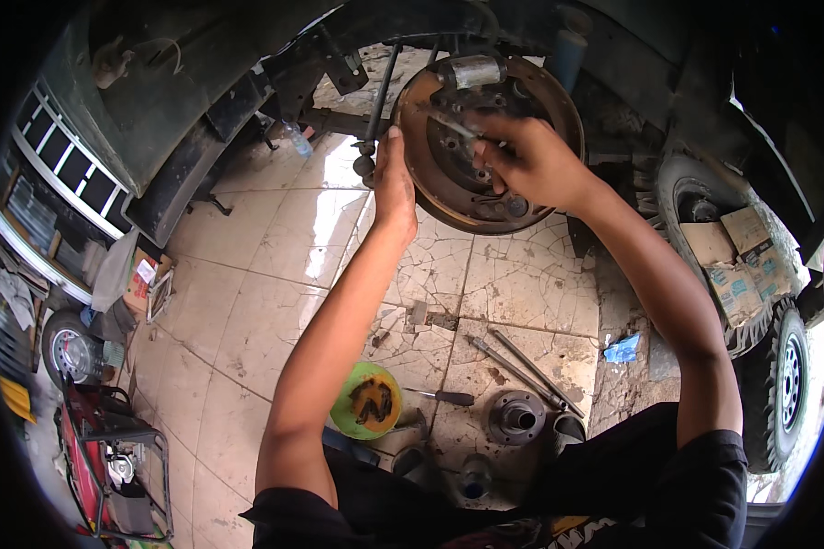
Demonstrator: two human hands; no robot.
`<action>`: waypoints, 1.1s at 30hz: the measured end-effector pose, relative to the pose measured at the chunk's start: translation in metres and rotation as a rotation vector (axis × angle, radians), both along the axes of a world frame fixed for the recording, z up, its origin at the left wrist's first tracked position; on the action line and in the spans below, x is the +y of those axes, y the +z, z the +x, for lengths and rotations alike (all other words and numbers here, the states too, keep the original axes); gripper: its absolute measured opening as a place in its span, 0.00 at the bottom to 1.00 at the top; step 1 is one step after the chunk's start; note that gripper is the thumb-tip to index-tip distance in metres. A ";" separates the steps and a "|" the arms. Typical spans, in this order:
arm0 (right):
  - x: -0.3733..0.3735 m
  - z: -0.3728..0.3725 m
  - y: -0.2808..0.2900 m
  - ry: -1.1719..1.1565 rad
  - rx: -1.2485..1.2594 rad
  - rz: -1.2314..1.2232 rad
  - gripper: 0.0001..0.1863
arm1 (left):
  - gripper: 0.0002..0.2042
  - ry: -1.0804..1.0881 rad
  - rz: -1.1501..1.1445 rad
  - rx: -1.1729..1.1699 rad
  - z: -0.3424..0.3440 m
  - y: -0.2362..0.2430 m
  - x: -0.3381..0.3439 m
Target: The person works on a vehicle's brake assembly by hand and using a tool to manipulate the inner components.
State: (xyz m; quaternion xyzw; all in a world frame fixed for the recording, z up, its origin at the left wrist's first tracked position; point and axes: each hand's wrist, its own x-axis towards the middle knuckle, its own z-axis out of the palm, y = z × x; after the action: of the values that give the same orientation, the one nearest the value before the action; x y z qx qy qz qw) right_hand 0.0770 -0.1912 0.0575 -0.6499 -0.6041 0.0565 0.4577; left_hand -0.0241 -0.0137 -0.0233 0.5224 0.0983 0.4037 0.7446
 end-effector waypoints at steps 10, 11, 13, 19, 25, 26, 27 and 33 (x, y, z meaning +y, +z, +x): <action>-0.024 0.067 0.005 -0.491 -0.375 0.406 0.11 | 0.21 0.357 0.353 0.158 0.023 -0.004 0.003; -0.030 0.079 -0.004 -0.565 -0.392 0.387 0.12 | 0.21 0.345 0.348 0.168 0.024 -0.005 0.004; -0.039 0.099 -0.025 -0.667 -0.398 0.377 0.13 | 0.20 0.331 0.375 0.154 0.024 -0.007 0.005; -0.034 0.106 -0.060 -0.847 -0.057 0.277 0.21 | 0.19 0.385 0.560 0.231 0.017 0.000 0.010; -0.018 0.097 -0.076 -0.815 0.287 0.370 0.34 | 0.28 0.112 0.234 -0.028 -0.001 0.017 0.015; -0.018 0.094 -0.077 -0.832 0.329 0.382 0.35 | 0.29 0.098 0.185 -0.056 -0.004 0.020 0.011; -0.017 0.091 -0.078 -0.846 0.374 0.395 0.35 | 0.31 0.086 0.140 -0.083 -0.006 0.021 0.009; -0.017 0.095 -0.081 -0.769 0.499 0.440 0.35 | 0.34 0.050 0.169 -0.170 0.001 0.009 -0.004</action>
State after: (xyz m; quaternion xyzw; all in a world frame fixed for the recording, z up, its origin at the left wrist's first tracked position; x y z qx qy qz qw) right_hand 0.1719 -0.2079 -0.0231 -0.6801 -0.1913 -0.0912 0.7018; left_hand -0.0232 -0.0173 -0.0145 0.5444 0.0133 0.4719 0.6934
